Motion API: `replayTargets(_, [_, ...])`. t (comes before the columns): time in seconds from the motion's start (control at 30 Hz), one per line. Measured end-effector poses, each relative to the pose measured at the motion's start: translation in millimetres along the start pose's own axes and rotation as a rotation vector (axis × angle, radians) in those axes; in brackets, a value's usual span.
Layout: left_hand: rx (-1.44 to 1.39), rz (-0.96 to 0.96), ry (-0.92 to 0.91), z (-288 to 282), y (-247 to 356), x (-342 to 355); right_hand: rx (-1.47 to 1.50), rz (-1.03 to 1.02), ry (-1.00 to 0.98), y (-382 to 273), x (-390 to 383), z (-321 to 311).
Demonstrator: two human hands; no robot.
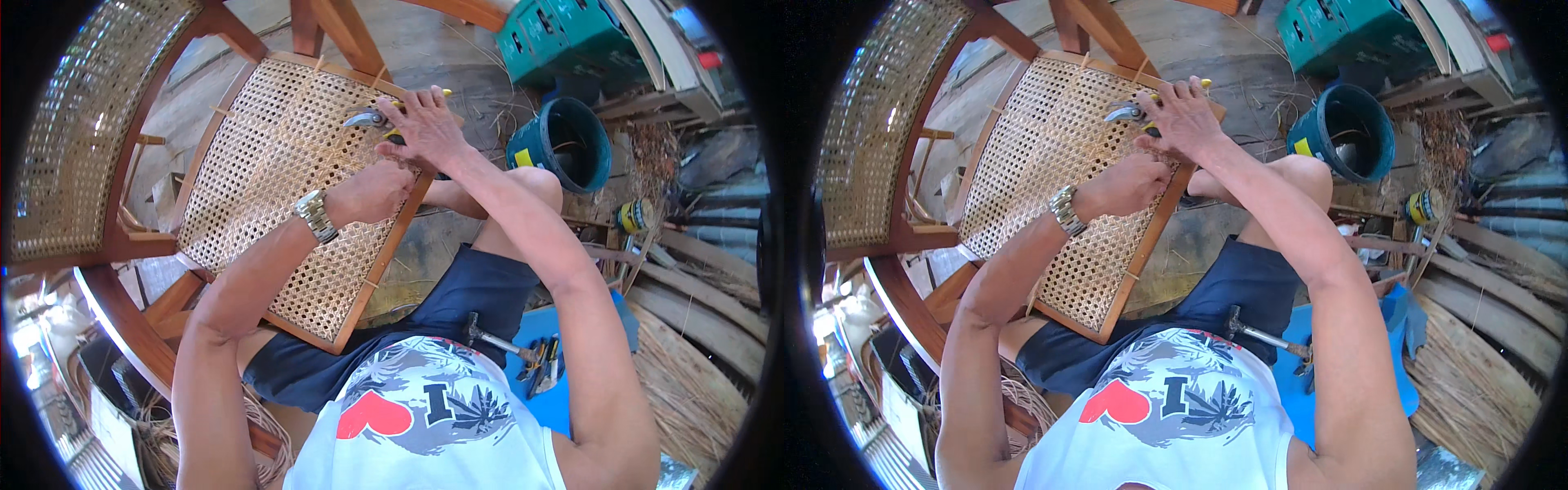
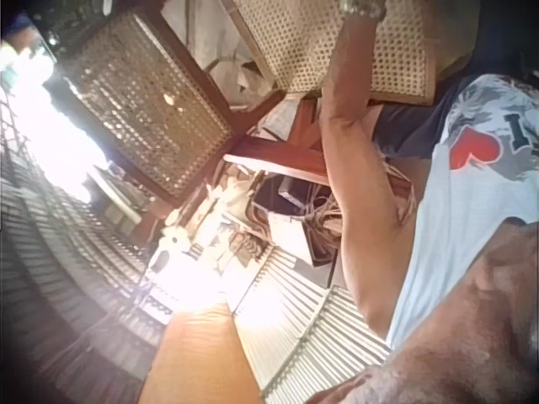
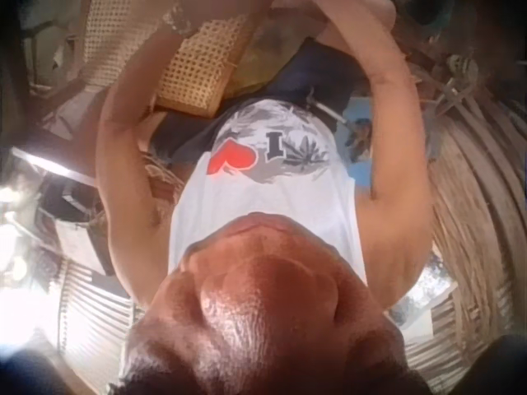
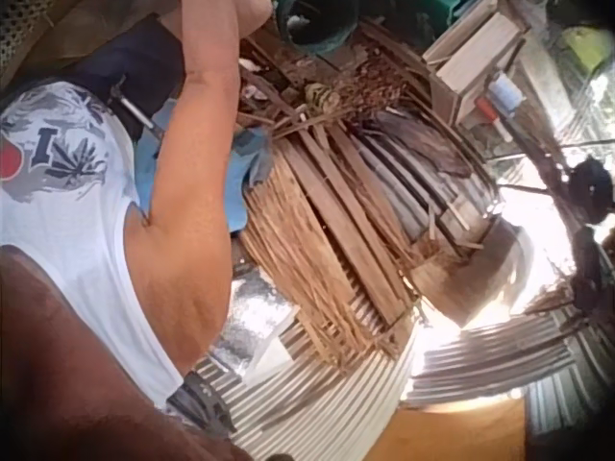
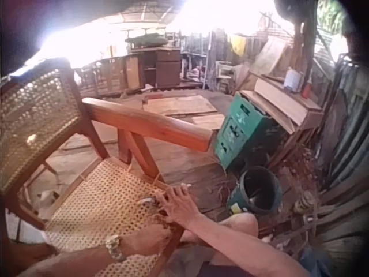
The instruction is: Repairing the woven cane seat of a wooden chair using snips, a hammer, and a screwdriver.
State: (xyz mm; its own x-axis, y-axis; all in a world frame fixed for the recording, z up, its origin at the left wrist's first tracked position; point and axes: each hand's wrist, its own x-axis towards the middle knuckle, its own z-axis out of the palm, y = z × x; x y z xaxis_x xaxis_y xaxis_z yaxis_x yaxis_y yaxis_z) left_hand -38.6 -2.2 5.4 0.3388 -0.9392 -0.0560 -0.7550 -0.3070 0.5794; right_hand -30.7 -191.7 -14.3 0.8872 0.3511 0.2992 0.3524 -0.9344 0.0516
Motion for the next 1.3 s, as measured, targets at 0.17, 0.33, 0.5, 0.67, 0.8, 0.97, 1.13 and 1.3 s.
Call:
replayTargets(0.17, [-0.197,-0.188,0.045,-5,10,5,-0.008,0.015,-0.018,4,-2,5])
replayTargets(0.33, [-0.183,-0.253,0.034,-6,18,8,0.053,0.033,-0.076,2,-6,6])
replayTargets(0.5, [-0.211,-0.313,0.023,-3,18,8,0.063,0.043,-0.024,3,-9,12])
replayTargets(0.67, [-0.021,-0.12,0.028,1,11,8,0.082,0.05,-0.009,4,-12,16])
replayTargets(0.8, [0.102,-0.05,0.059,4,12,9,0.076,0.045,0.029,4,-12,17])
replayTargets(0.97, [0.315,-0.203,-0.039,10,31,13,0.118,0.066,-0.073,3,-10,9])
replayTargets(1.13, [0.281,-0.339,0.033,10,44,15,0.107,0.068,-0.064,2,-12,14])
replayTargets(1.3, [-0.254,-0.404,-0.067,-16,19,-4,0.092,0.055,0.015,4,-16,15])
